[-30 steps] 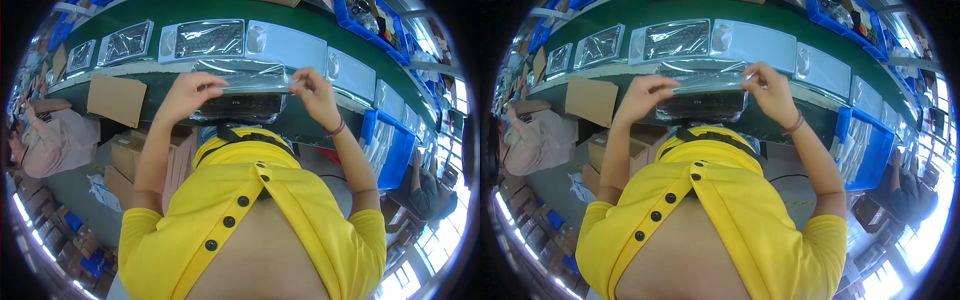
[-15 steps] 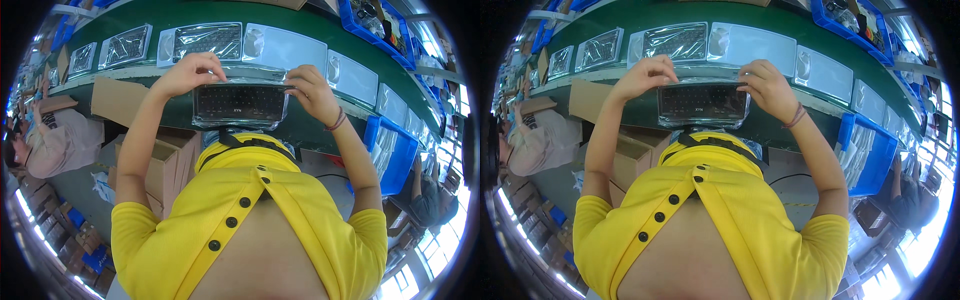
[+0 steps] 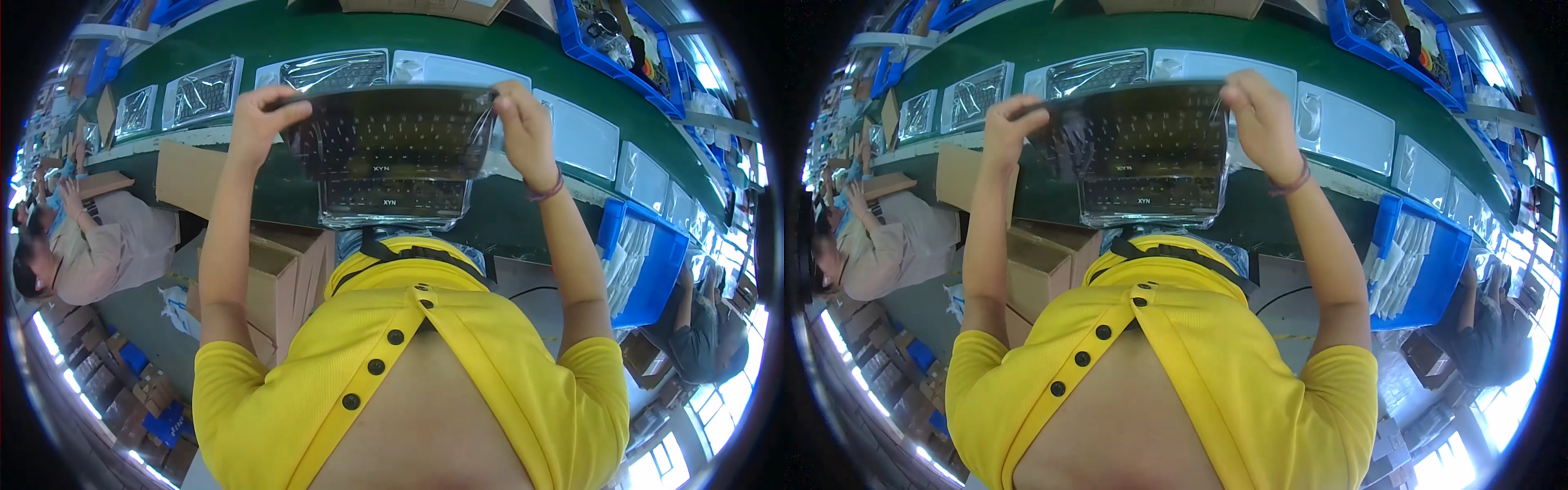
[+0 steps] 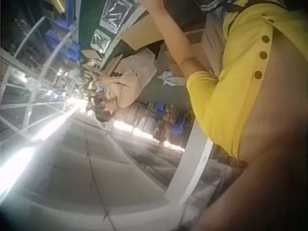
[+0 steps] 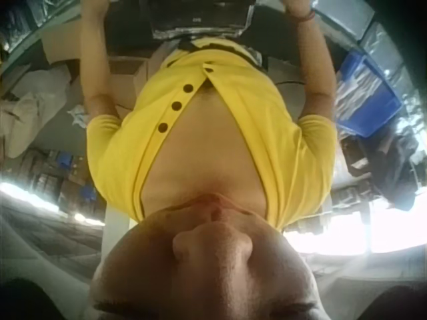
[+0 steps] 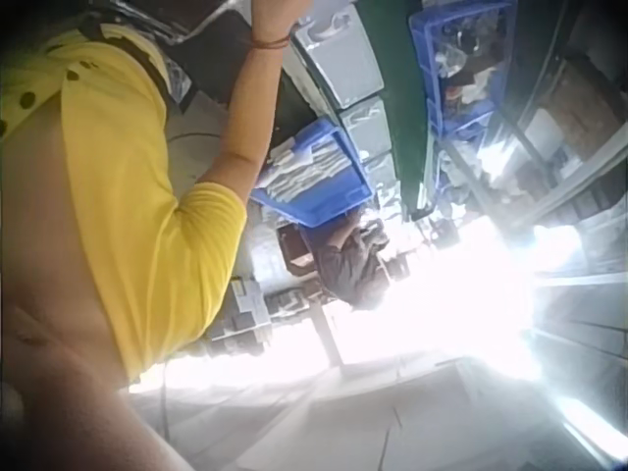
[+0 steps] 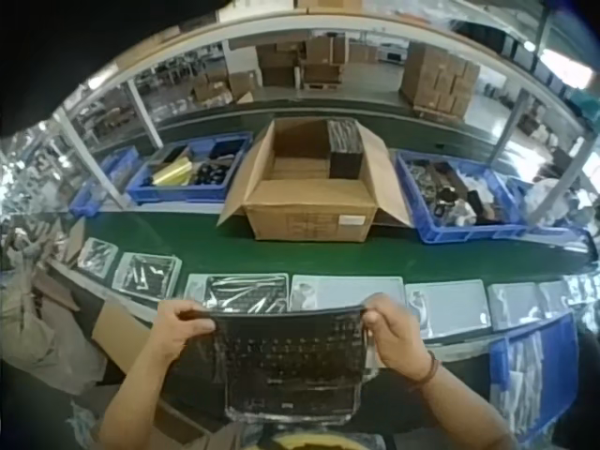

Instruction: The person wraps keyboards in plastic sleeves and places them into plastic trays on a conveyor belt.

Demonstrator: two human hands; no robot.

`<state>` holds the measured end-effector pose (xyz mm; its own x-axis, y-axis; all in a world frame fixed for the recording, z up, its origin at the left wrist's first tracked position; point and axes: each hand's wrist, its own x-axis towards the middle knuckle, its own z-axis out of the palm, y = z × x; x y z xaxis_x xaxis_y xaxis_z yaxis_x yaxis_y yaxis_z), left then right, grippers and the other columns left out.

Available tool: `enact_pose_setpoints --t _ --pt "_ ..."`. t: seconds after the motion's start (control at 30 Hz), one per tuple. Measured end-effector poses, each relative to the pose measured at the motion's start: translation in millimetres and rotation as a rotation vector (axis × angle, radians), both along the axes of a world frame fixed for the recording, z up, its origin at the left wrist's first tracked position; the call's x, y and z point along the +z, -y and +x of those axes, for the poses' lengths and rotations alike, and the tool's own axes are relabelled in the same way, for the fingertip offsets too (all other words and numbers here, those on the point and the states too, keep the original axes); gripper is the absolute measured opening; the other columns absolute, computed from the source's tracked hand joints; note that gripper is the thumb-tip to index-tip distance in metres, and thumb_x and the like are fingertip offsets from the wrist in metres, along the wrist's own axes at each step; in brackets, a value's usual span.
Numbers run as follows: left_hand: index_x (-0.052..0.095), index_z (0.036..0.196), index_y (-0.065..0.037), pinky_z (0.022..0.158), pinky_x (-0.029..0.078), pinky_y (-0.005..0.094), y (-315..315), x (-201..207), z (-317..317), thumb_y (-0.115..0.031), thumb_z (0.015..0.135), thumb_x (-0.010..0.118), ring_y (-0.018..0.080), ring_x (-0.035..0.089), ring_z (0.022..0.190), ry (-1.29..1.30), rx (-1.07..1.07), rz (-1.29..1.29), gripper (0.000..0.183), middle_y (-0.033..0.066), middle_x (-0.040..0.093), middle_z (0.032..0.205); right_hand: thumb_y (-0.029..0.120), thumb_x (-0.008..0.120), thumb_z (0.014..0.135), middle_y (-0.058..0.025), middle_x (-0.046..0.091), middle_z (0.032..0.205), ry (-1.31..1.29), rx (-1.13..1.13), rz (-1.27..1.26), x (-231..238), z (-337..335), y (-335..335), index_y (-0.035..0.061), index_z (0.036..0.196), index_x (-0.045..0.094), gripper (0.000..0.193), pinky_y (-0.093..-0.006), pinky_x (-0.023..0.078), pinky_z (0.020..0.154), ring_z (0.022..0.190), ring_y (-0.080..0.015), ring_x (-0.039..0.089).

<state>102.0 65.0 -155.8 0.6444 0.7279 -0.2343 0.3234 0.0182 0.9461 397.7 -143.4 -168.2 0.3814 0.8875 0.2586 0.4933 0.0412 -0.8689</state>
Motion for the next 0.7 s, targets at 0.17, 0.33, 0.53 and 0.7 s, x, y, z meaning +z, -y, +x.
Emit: enact_pose_setpoints --t 0.17,0.33,0.53,0.7 --pt "0.064 0.098 0.003 0.066 0.056 0.0280 -13.8 -43.7 52.9 -0.020 0.087 0.067 0.0168 0.067 0.073 0.411 0.172 -0.706 0.025 0.0092 0.068 0.087 0.041 0.037 0.102 -0.0009 0.052 0.073 -0.483 -0.297 -0.058 -25.9 20.8 -38.9 -0.0004 0.086 0.057 0.049 -0.0269 0.040 0.065 0.069 -0.0138 0.041" --pt "0.065 0.098 0.002 0.066 0.057 0.0292 -2.6 -80.0 80.1 -0.019 0.085 0.069 0.0170 0.067 0.076 0.294 0.241 -0.894 0.025 0.0100 0.068 0.089 0.060 0.032 0.096 -0.0121 0.065 0.097 -0.416 -0.487 -0.294 -74.8 39.7 -35.9 -0.0041 0.108 0.060 0.071 -0.0247 0.044 0.084 0.089 -0.0175 0.060" --pt "0.065 0.099 0.002 0.068 0.055 0.0291 -11.1 -98.7 112.6 -0.019 0.084 0.071 0.0163 0.067 0.076 0.239 0.244 -0.891 0.026 0.0102 0.068 0.090 0.061 0.034 0.096 -0.0131 0.061 0.115 -1.029 -0.373 -0.312 -153.7 88.2 -37.7 -0.0053 0.124 0.054 0.075 -0.0263 0.041 0.095 0.104 -0.0174 0.056" --pt "0.064 0.097 0.003 0.068 0.055 0.0291 -39.3 -92.6 114.0 -0.017 0.084 0.071 0.0163 0.066 0.077 0.217 0.214 -0.797 0.024 0.0091 0.067 0.087 0.039 0.050 0.097 -0.0144 0.064 0.095 -0.036 -0.263 -0.001 -158.3 96.8 -67.5 -0.0002 0.101 0.060 0.041 -0.0292 0.045 0.083 0.090 -0.0178 0.060"
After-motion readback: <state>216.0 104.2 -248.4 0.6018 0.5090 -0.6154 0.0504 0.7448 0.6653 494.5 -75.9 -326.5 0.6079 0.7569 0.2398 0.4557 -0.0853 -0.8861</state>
